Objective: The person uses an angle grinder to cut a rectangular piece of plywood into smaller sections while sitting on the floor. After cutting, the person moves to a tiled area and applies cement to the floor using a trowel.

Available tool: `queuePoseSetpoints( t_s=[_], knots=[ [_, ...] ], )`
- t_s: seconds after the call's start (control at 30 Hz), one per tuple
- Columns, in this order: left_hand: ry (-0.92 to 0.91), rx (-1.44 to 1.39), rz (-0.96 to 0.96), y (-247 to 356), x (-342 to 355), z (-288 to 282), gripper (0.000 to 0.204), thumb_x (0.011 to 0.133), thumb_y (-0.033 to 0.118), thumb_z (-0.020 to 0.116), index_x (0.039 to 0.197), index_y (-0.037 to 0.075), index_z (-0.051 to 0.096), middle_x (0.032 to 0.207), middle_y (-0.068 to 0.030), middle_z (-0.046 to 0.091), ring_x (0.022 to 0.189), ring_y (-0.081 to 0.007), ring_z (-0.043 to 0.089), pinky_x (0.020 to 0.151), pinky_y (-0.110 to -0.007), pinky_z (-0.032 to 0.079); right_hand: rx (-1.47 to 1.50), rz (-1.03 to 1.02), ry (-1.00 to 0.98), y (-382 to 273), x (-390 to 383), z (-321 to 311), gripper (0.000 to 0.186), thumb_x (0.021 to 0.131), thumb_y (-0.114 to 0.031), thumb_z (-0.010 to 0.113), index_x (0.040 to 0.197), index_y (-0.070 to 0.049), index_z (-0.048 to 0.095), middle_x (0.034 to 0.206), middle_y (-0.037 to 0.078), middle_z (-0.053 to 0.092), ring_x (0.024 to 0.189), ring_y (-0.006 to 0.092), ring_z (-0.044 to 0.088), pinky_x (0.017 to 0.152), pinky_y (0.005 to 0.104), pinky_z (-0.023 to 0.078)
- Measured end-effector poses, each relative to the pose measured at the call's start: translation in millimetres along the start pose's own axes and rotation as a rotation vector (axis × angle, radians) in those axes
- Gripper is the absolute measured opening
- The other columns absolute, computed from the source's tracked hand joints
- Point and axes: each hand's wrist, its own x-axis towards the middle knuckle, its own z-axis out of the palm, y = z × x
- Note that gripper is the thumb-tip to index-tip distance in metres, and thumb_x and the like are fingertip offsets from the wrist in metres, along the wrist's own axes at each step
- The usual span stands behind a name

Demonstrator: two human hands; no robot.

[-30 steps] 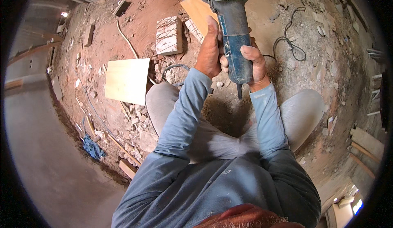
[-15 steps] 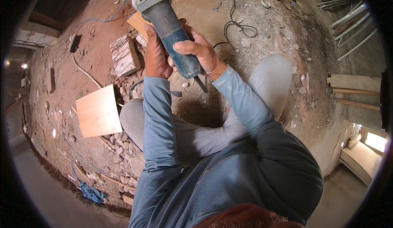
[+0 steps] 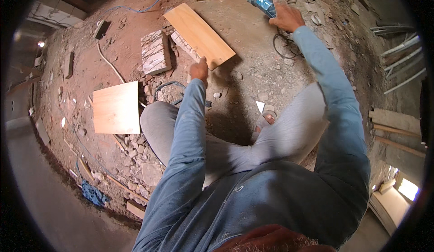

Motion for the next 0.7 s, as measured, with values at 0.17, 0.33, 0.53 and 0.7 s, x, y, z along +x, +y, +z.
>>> queuePoseSetpoints(
  t_s=[0.17,0.33,0.53,0.7],
  knots=[
    [-0.078,-0.321,-0.074,0,-17,12,0.073,0.097,0.045,0.062,0.133,-0.015,0.042,0.110,-0.0253,0.056,0.094,-0.0401,0.064,0.089,-0.054,0.055,-0.148,0.019,0.040,-33,44,81,0.061,0.077,-0.027,0.076,0.126,0.002,0.055,0.117,0.020,0.062,0.093,0.0352,0.072,0.079,0.0472,0.058],
    [-0.131,-0.388,-0.157,7,-30,5,0.068,0.093,0.052,0.068,0.121,-0.008,0.052,0.104,-0.0188,0.056,0.084,-0.0307,0.061,0.082,-0.051,0.056,-0.305,-0.021,0.315,-47,37,159,0.044,0.086,-0.018,0.066,0.126,-0.002,0.053,0.109,0.016,0.059,0.087,0.0317,0.069,0.073,0.0403,0.057],
    [-0.188,-0.535,0.041,20,-20,-5,0.039,0.094,0.042,0.070,0.112,0.008,0.062,0.088,-0.0014,0.060,0.068,-0.0156,0.052,0.062,-0.033,0.048,-0.233,-0.023,0.361,-57,3,203,0.050,0.096,-0.020,0.057,0.141,-0.002,0.043,0.113,0.015,0.057,0.093,0.0309,0.064,0.081,0.0431,0.053],
    [-0.227,-0.771,0.098,55,-44,-15,0.028,0.098,0.030,0.066,0.114,0.008,0.061,0.098,-0.0017,0.065,0.068,-0.0148,0.054,0.061,-0.032,0.048,-0.043,-0.050,0.304,-56,-10,199,0.068,0.092,-0.027,0.065,0.149,-0.004,0.036,0.116,0.019,0.054,0.096,0.0368,0.061,0.085,0.0483,0.051]
  ],
)
